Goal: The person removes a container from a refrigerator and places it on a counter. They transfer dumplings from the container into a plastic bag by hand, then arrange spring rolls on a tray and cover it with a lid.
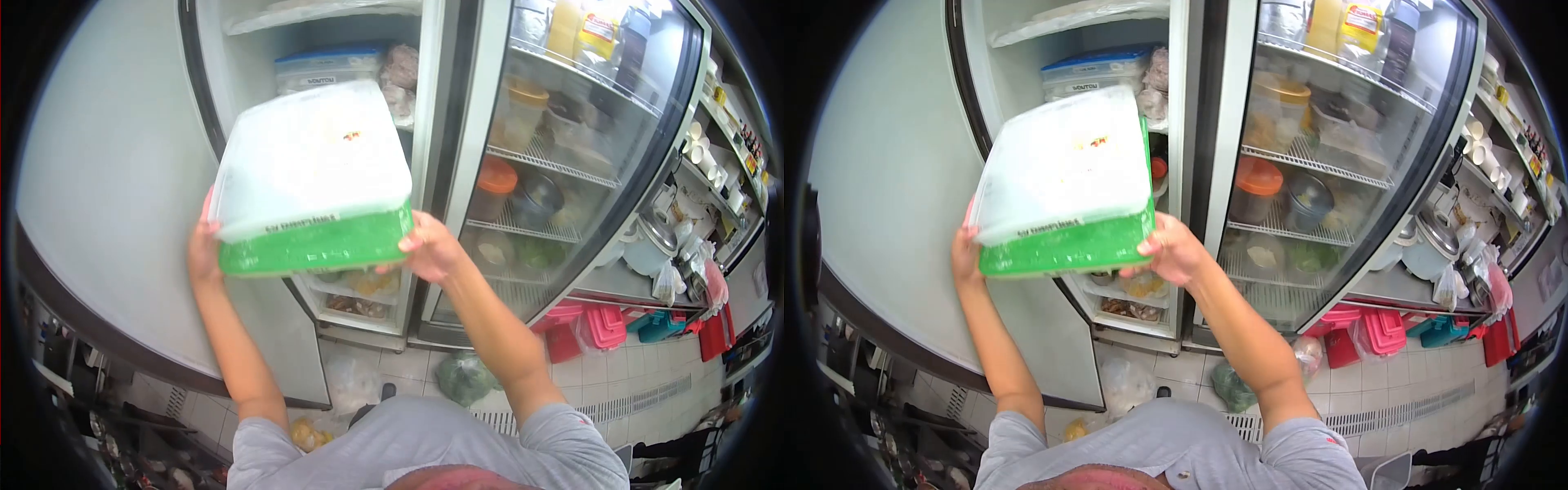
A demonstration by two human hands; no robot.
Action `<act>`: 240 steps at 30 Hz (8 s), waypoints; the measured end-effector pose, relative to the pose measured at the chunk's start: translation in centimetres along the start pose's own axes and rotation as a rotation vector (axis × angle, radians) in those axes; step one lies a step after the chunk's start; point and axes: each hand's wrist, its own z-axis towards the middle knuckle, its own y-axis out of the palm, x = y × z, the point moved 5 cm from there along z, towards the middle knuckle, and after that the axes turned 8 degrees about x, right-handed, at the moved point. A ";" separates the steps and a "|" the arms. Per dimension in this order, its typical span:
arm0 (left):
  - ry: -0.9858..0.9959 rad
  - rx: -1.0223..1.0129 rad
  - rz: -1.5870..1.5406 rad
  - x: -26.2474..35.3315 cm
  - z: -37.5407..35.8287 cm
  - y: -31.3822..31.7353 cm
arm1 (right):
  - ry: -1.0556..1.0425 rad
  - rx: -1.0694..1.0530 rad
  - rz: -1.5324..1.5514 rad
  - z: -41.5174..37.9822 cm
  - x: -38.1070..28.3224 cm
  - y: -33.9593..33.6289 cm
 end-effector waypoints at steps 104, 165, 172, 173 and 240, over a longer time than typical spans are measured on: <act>0.642 -2.070 -0.918 -14.4 -63.6 105.0 | -1.568 1.954 0.036 -103.0 -3.6 -19.1; -1.352 -1.682 -0.268 -88.0 -119.7 252.2 | -0.921 1.721 0.034 -209.9 -92.0 -116.2; -1.418 -1.715 -0.256 -91.7 -126.7 269.0 | -0.986 1.883 0.003 -220.5 -101.1 -123.3; -1.417 -1.700 -0.246 -92.2 -128.1 271.1 | -0.995 1.898 0.001 -222.5 -101.9 -124.4; -1.779 -2.359 -0.172 -80.1 -229.5 350.0 | -1.354 3.334 0.968 -328.2 -104.1 -121.6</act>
